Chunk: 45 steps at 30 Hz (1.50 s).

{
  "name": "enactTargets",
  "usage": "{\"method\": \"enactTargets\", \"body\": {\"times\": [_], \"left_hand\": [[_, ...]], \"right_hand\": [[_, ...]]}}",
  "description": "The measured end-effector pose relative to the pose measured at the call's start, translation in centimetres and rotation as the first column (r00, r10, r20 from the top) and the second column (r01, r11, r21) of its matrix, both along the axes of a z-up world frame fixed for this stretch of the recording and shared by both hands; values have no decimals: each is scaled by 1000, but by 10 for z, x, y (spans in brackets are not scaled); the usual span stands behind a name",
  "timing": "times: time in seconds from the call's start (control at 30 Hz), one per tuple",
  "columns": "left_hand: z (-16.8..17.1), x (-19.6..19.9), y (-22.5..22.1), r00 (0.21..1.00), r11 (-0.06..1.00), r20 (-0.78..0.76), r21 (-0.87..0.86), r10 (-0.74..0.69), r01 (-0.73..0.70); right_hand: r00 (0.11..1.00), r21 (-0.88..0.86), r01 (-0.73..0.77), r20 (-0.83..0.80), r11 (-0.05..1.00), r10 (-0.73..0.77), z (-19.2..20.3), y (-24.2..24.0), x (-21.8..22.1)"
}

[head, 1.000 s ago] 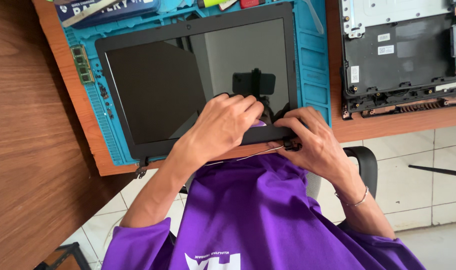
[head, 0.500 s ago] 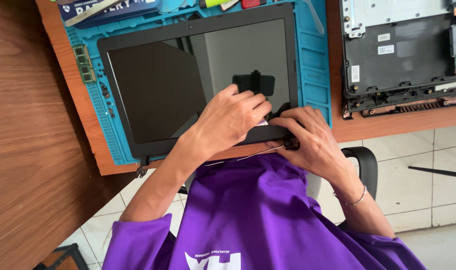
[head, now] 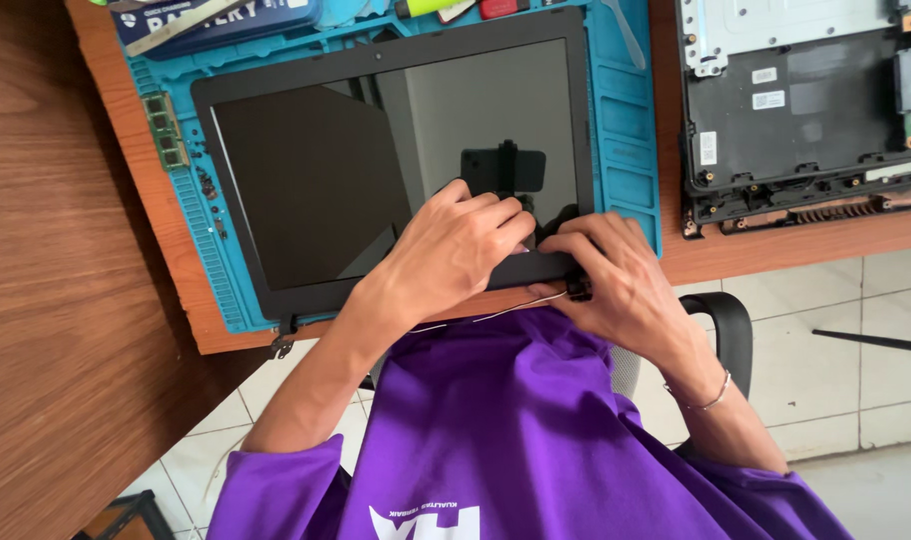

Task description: The person fits a plastic bezel onto a laptop screen by hand, pressing along the edges to snap it into place.

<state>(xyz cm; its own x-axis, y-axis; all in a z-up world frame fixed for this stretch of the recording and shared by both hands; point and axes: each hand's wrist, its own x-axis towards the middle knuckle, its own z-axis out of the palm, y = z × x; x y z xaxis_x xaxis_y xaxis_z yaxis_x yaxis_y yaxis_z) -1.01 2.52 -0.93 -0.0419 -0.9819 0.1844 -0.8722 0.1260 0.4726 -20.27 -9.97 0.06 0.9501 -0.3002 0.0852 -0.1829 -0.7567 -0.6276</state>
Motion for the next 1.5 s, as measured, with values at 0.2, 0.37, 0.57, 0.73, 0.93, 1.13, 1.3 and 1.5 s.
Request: {"method": "enactTargets", "body": {"times": [0.2, 0.37, 0.57, 0.73, 0.93, 1.13, 1.3, 1.5], "left_hand": [[8, 8, 6, 1000, 999, -12, 42, 4, -3], [16, 14, 20, 999, 995, -23, 98, 34, -32], [16, 20, 35, 994, 993, -15, 61, 106, -105], [23, 31, 53, 976, 976, -12, -17, 217, -217], [42, 46, 112, 708, 690, -77, -167, 702, -704], [20, 46, 171, 174, 166, -224, -50, 959, -985], [-7, 45, 187, 82, 79, -203, -25, 976, -997], [1, 39, 179, 134, 152, 103, -189, 986, -970]], "right_hand": [[997, -139, -73, -19, 988, 71, 2, 4, -2], [990, -207, -141, -19, 968, 140, 3, 10, 2], [981, -186, -178, 42, 966, 189, 1, 17, 14], [978, -139, -209, -11, 968, 209, 14, 17, 22], [971, -122, -231, -98, 965, 220, 26, 17, 34], [967, -182, -234, -142, 955, 210, 27, 24, 39], [962, -193, -244, -173, 950, 212, 27, 24, 42], [945, -193, -284, -225, 939, 239, 26, 20, 49]]}}
